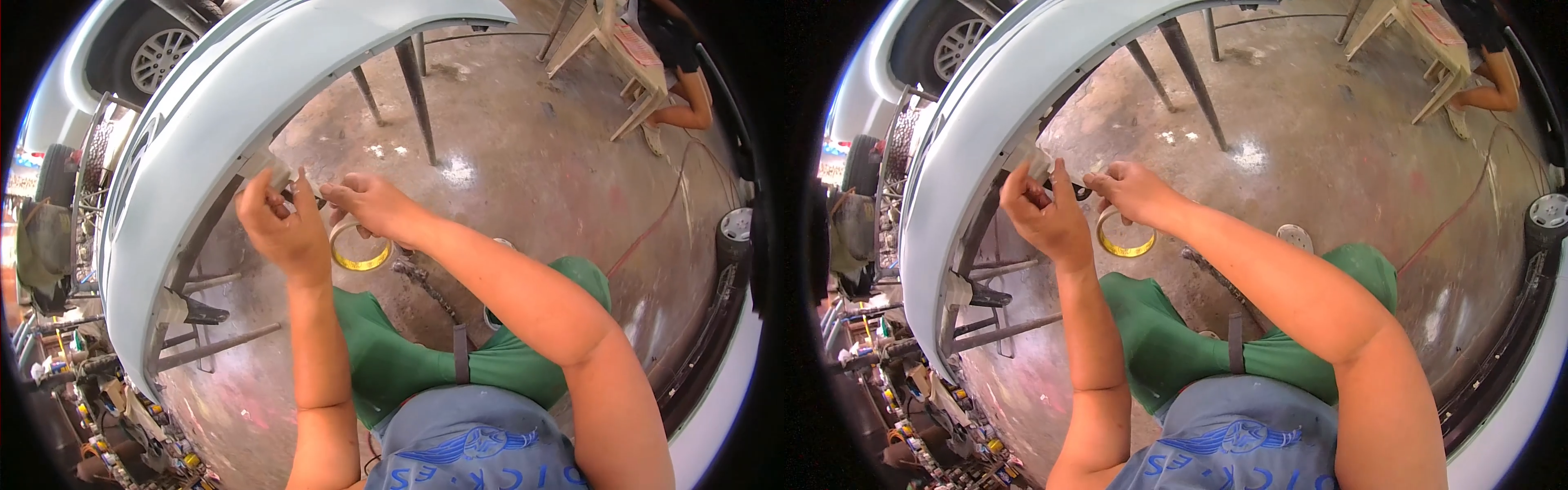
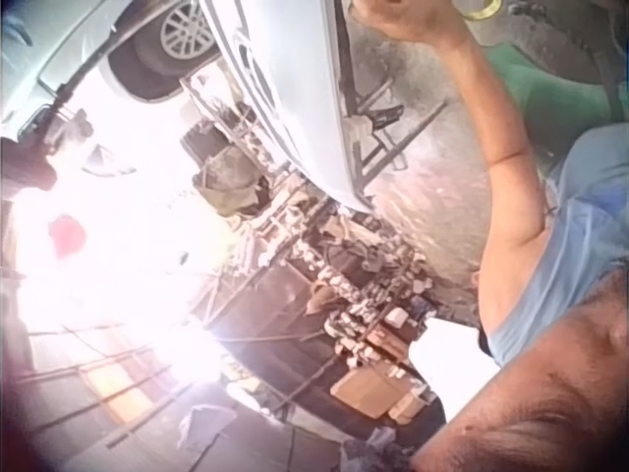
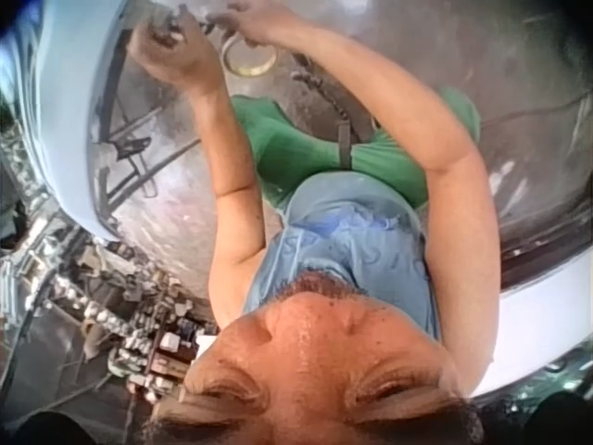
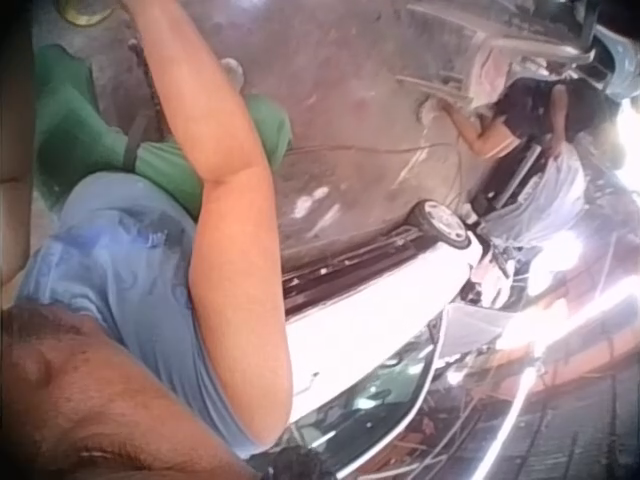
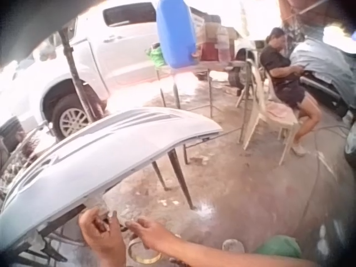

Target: Applying masking tape to a car grille in preparation for painting or detailing.

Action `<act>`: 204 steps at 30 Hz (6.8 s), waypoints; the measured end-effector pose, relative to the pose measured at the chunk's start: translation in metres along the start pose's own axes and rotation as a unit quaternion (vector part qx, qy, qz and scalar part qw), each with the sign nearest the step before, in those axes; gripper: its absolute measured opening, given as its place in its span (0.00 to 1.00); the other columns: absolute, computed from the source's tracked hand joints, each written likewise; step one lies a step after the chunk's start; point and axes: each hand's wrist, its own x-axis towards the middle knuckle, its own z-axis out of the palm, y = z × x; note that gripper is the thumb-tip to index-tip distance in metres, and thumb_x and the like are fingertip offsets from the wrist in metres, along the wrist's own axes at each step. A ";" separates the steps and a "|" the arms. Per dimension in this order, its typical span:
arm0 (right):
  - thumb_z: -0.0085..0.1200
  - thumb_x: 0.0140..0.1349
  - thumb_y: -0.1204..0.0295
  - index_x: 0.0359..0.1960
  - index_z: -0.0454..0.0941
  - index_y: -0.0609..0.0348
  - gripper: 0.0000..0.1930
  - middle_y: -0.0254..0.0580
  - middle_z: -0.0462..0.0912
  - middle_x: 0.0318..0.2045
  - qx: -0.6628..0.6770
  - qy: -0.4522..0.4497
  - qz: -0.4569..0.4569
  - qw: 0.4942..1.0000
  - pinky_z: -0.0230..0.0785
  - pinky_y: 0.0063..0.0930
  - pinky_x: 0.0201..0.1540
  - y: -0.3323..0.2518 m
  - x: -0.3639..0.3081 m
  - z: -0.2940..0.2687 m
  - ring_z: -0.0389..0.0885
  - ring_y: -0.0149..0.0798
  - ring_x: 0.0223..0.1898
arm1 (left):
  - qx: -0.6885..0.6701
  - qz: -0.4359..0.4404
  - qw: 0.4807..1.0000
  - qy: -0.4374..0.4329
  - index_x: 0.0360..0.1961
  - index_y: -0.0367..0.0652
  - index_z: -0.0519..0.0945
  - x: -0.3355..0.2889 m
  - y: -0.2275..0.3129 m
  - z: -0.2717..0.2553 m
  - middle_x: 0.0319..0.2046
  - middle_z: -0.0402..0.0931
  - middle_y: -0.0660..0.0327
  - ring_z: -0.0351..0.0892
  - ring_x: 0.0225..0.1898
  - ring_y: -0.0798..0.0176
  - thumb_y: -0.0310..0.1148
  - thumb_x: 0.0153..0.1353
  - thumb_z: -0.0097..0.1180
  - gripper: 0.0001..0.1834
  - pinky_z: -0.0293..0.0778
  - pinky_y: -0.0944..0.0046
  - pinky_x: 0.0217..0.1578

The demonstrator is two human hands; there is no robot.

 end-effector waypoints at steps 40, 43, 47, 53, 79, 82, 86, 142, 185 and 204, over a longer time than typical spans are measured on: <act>0.48 0.62 0.77 0.58 0.74 0.62 0.21 0.48 0.81 0.42 -0.275 0.064 -0.126 0.951 0.70 0.30 0.41 -0.045 -0.067 -0.021 0.78 0.38 0.38 | -0.165 -0.338 0.926 -0.043 0.59 0.39 0.69 -0.066 -0.001 -0.015 0.50 0.73 0.59 0.75 0.46 0.65 0.28 0.57 0.69 0.30 0.73 0.65 0.46; 0.50 0.63 0.75 0.58 0.74 0.62 0.20 0.39 0.80 0.35 -0.239 0.067 -0.106 0.963 0.65 0.25 0.33 -0.045 -0.060 -0.019 0.71 0.28 0.29 | -0.233 -0.344 0.908 -0.046 0.66 0.40 0.64 -0.079 -0.013 0.014 0.51 0.71 0.59 0.74 0.49 0.64 0.28 0.56 0.69 0.38 0.72 0.64 0.48; 0.51 0.63 0.74 0.59 0.73 0.63 0.21 0.39 0.78 0.33 -0.238 0.054 -0.084 0.966 0.64 0.25 0.31 -0.049 -0.060 -0.008 0.68 0.26 0.28 | -0.260 -0.365 0.892 -0.055 0.69 0.40 0.62 -0.077 -0.018 0.020 0.50 0.72 0.59 0.73 0.50 0.64 0.26 0.58 0.67 0.39 0.72 0.64 0.48; 0.54 0.59 0.74 0.59 0.72 0.65 0.24 0.50 0.84 0.40 -0.274 0.081 -0.131 0.949 0.72 0.32 0.42 -0.046 -0.064 -0.005 0.79 0.36 0.36 | -0.217 -0.337 0.915 0.051 0.63 0.40 0.68 -0.088 -0.020 0.000 0.48 0.73 0.60 0.74 0.50 0.66 0.24 0.62 0.62 0.29 0.72 0.64 0.48; 0.62 0.56 0.75 0.41 0.80 0.61 0.11 0.50 0.83 0.34 -0.563 -0.011 -0.221 0.796 0.72 0.44 0.51 -0.068 -0.103 0.018 0.80 0.54 0.46 | -0.468 -0.424 0.731 -0.258 0.40 0.37 0.81 -0.050 0.010 -0.069 0.35 0.80 0.65 0.78 0.35 0.75 0.27 0.63 0.63 0.07 0.74 0.72 0.36; 0.63 0.56 0.75 0.42 0.80 0.60 0.12 0.49 0.83 0.34 -0.561 -0.001 -0.214 0.799 0.72 0.44 0.49 -0.069 -0.105 0.023 0.80 0.54 0.45 | -0.463 -0.442 0.744 -0.193 0.40 0.37 0.80 -0.047 0.017 -0.071 0.34 0.80 0.65 0.78 0.35 0.74 0.27 0.64 0.63 0.07 0.75 0.72 0.37; 0.62 0.56 0.76 0.42 0.79 0.60 0.12 0.48 0.83 0.32 -0.582 -0.006 -0.216 0.784 0.72 0.44 0.49 -0.068 -0.105 0.027 0.80 0.53 0.43 | -0.436 -0.437 0.751 -0.235 0.41 0.36 0.80 -0.049 0.010 -0.078 0.34 0.79 0.65 0.78 0.35 0.73 0.27 0.64 0.62 0.07 0.76 0.71 0.37; 0.59 0.62 0.59 0.45 0.78 0.63 0.19 0.51 0.80 0.41 -0.475 0.162 -0.149 0.852 0.72 0.40 0.41 -0.076 -0.096 -0.065 0.79 0.53 0.37 | -0.423 -0.106 0.882 -0.181 0.40 0.37 0.77 -0.076 0.057 0.056 0.33 0.76 0.57 0.75 0.32 0.62 0.22 0.60 0.52 0.07 0.73 0.64 0.35; 0.55 0.68 0.73 0.46 0.75 0.60 0.08 0.35 0.81 0.38 0.280 -0.024 0.188 0.941 0.73 0.28 0.40 -0.245 -0.412 0.029 0.80 0.32 0.38 | -0.429 -0.585 0.331 -0.603 0.32 0.47 0.75 0.172 0.305 -0.235 0.36 0.81 0.63 0.83 0.41 0.64 0.41 0.69 0.54 0.11 0.78 0.62 0.39; 0.58 0.62 0.73 0.45 0.80 0.63 0.11 0.40 0.84 0.34 -0.024 0.029 0.070 0.997 0.74 0.29 0.41 -0.329 -0.343 -0.086 0.82 0.31 0.36 | -0.294 -0.576 0.681 -0.344 0.55 0.37 0.73 0.184 0.360 -0.111 0.42 0.79 0.60 0.80 0.40 0.68 0.35 0.69 0.57 0.18 0.76 0.66 0.44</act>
